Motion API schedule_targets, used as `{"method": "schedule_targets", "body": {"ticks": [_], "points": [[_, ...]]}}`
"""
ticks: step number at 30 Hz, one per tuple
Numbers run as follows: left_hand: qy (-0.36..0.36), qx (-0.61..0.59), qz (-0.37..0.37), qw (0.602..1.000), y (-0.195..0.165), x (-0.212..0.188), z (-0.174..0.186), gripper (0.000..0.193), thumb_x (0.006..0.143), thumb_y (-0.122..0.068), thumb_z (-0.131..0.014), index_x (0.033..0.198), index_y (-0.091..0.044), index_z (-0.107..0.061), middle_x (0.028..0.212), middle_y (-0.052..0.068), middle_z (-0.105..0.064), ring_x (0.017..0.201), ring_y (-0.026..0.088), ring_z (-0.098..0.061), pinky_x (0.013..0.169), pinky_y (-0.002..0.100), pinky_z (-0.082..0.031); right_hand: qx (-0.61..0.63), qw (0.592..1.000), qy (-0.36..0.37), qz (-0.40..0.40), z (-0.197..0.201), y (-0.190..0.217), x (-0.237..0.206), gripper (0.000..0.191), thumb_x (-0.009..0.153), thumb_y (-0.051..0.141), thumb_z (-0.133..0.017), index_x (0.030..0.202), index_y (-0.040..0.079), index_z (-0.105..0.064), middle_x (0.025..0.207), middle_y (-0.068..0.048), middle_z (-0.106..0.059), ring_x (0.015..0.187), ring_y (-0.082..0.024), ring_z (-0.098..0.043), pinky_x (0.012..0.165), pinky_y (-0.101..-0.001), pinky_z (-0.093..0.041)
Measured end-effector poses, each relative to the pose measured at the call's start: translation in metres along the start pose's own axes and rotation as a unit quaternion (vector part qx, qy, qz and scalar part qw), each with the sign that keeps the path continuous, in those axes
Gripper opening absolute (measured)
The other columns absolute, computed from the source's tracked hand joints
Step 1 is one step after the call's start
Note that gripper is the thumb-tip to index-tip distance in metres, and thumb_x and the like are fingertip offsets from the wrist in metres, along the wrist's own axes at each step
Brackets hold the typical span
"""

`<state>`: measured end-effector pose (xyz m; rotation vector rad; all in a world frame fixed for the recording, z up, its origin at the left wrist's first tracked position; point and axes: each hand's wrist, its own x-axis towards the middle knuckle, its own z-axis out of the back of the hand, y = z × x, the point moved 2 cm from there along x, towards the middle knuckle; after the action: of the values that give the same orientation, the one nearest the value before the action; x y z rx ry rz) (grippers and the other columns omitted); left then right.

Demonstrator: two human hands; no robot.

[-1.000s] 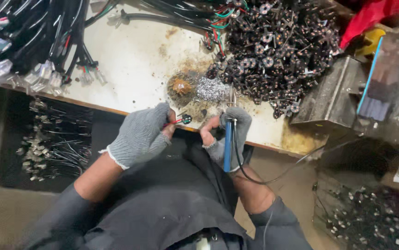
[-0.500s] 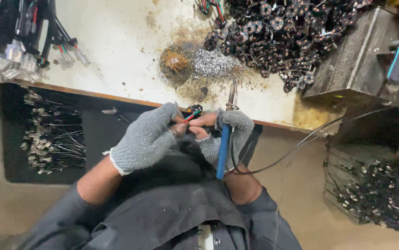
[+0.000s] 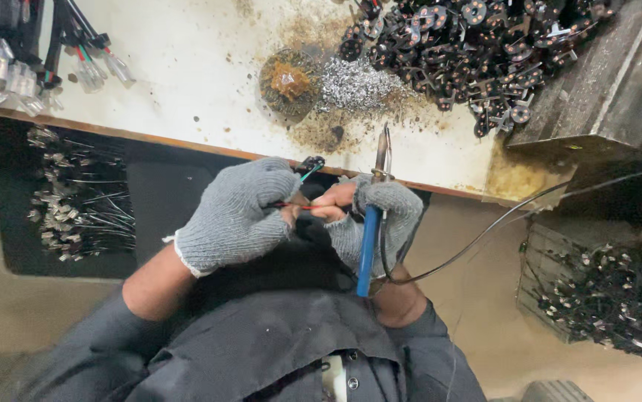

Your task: The person solders wires to small lamp holder components at a workbench. They hold a component and wire in one hand, dip the wire into flux, and apply a soldering iron to the joint, repeating the cycle for successive components and setting finished ones aside.

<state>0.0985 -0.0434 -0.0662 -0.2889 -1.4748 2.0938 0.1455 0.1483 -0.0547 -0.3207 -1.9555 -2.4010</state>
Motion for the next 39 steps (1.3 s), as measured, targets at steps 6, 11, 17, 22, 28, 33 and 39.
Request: {"method": "schedule_targets", "body": {"ticks": [6, 11, 17, 22, 28, 33, 39], "points": [[-0.021, -0.024, 0.040, 0.999, 0.008, 0.002, -0.001, 0.015, 0.081, -0.019, -0.078, 0.091, -0.011, -0.070, 0.093, 0.014, -0.070, 0.094, 0.035, -0.070, 0.079, 0.042, -0.056, -0.065, 0.997, 0.032, -0.003, -0.002, 0.004, 0.009, 0.019, 0.087, 0.012, -0.088, 0.083, 0.004, -0.071, 0.084, -0.008, -0.076, 0.079, -0.019, -0.074, 0.082, -0.0341, -0.060], [-0.027, 0.053, -0.021, 0.998, 0.008, 0.003, 0.000, 0.017, 0.082, -0.017, -0.081, 0.093, -0.015, -0.069, 0.090, 0.010, -0.067, 0.092, 0.034, -0.069, 0.078, 0.042, -0.055, -0.027, 0.998, 0.022, -0.054, -0.002, -0.004, 0.010, 0.025, 0.086, 0.019, -0.089, 0.084, 0.005, -0.068, 0.084, -0.007, -0.076, 0.079, -0.017, -0.075, 0.079, -0.0322, -0.061], [-0.037, 0.083, -0.096, 0.991, 0.019, 0.006, 0.007, 0.026, 0.075, -0.017, -0.082, 0.098, -0.016, -0.069, 0.090, 0.006, -0.065, 0.087, 0.030, -0.069, 0.073, 0.040, -0.055, -0.104, 0.993, 0.041, -0.041, -0.003, -0.017, 0.013, 0.023, 0.088, 0.020, -0.086, 0.083, 0.005, -0.069, 0.082, -0.006, -0.075, 0.078, -0.017, -0.072, 0.078, -0.0316, -0.057], [-0.105, 0.162, -0.165, 0.967, 0.017, 0.019, 0.010, 0.023, 0.072, -0.017, -0.085, 0.078, -0.015, -0.063, 0.072, 0.006, -0.062, 0.066, 0.028, -0.061, 0.055, 0.042, -0.047, -0.119, 0.981, 0.133, -0.070, -0.002, -0.027, 0.019, 0.032, 0.091, 0.014, -0.086, 0.102, 0.008, -0.057, 0.087, -0.010, -0.074, 0.082, -0.019, -0.073, 0.082, -0.0319, -0.058], [-0.207, 0.167, 0.024, 0.964, 0.040, 0.059, 0.062, 0.022, 0.093, -0.010, -0.082, 0.087, -0.008, -0.060, 0.083, 0.007, -0.058, 0.078, 0.027, -0.059, 0.070, 0.037, -0.047, -0.112, 0.980, -0.143, 0.076, 0.010, -0.053, 0.058, 0.054, 0.096, 0.006, -0.087, 0.125, 0.012, -0.042, 0.093, -0.014, -0.073, 0.087, -0.021, -0.073, 0.087, -0.0323, -0.059], [-0.191, 0.136, 0.069, 0.970, 0.064, 0.094, 0.075, 0.020, 0.089, -0.014, -0.082, 0.091, -0.009, -0.063, 0.089, 0.009, -0.059, 0.082, 0.027, -0.061, 0.074, 0.037, -0.049, -0.133, 0.981, -0.112, 0.084, 0.009, -0.070, 0.083, 0.063, 0.094, 0.002, -0.086, 0.130, 0.016, -0.036, 0.092, -0.016, -0.073, 0.088, -0.023, -0.073, 0.092, -0.0349, -0.058], [-0.193, 0.172, 0.069, 0.964, 0.072, 0.107, 0.076, 0.022, 0.088, -0.016, -0.083, 0.089, -0.008, -0.063, 0.086, 0.009, -0.058, 0.081, 0.029, -0.061, 0.073, 0.039, -0.048, -0.135, 0.981, -0.110, 0.083, 0.008, -0.077, 0.092, 0.062, 0.094, 0.002, -0.085, 0.128, 0.016, -0.035, 0.093, -0.017, -0.074, 0.087, -0.024, -0.074, 0.089, -0.0355, -0.059]]}}
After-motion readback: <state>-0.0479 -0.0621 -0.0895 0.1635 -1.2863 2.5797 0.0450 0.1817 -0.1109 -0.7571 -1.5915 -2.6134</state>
